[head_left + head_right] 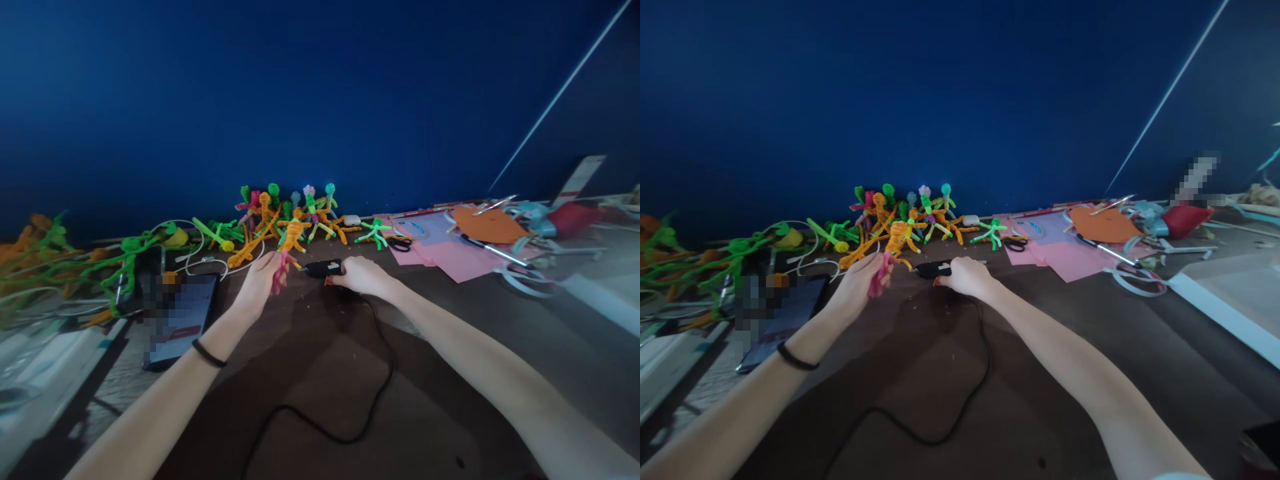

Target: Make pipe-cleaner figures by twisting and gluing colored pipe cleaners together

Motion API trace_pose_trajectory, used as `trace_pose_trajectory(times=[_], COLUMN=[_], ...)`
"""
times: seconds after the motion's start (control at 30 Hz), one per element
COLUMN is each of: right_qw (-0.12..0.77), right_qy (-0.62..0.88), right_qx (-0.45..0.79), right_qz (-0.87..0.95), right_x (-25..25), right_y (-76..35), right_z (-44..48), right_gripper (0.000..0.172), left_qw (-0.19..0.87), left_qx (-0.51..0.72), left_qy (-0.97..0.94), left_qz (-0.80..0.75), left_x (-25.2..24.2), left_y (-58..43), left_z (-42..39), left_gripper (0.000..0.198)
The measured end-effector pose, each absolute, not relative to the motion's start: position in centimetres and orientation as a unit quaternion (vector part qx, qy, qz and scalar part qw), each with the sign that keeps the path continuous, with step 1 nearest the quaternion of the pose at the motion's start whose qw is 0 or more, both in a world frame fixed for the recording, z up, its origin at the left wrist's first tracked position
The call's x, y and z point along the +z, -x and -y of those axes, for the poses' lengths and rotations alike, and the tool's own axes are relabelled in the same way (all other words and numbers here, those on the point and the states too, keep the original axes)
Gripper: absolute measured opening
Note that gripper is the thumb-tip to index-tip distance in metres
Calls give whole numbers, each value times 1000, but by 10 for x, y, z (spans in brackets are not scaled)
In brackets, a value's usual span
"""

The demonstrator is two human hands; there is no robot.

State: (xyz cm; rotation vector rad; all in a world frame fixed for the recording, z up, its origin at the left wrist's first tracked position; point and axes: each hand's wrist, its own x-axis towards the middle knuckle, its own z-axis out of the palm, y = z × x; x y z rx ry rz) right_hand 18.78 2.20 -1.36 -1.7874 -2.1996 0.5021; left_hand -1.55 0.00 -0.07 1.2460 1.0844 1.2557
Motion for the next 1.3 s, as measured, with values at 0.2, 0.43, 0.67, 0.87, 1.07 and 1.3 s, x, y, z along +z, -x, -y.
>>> trace_pose_trajectory(times=[0.2, 0.43, 0.67, 0.87, 1.07, 1.3], right_qw=[233, 429, 413, 403, 407, 420], right_qy=[602, 528, 322, 258, 244, 263], right_qx=[253, 372, 663, 686, 670, 618], right_qz=[720, 631, 535, 548, 572, 611], right_x=[-17, -12, -3, -4, -3, -1], right_y=[-191, -191, -182, -178, -172, -172], right_z=[-31, -38, -22, -14, -8, -7], right_gripper=[31, 30, 20, 11, 20, 29], left_qw=[500, 499, 486, 501, 517, 536], left_qx=[553, 591, 578, 570, 552, 557], left_qy=[-485, -437, -453, -439, -456, -434], left_qz=[-457, -460, -473, -481, -470, -462], left_x=[3, 1, -2, -2, -3, 0], left_y=[16, 20, 21, 18, 12, 4], left_z=[-1, -4, -4, -3, 2, 9], left_gripper=[18, 16, 21, 22, 24, 29])
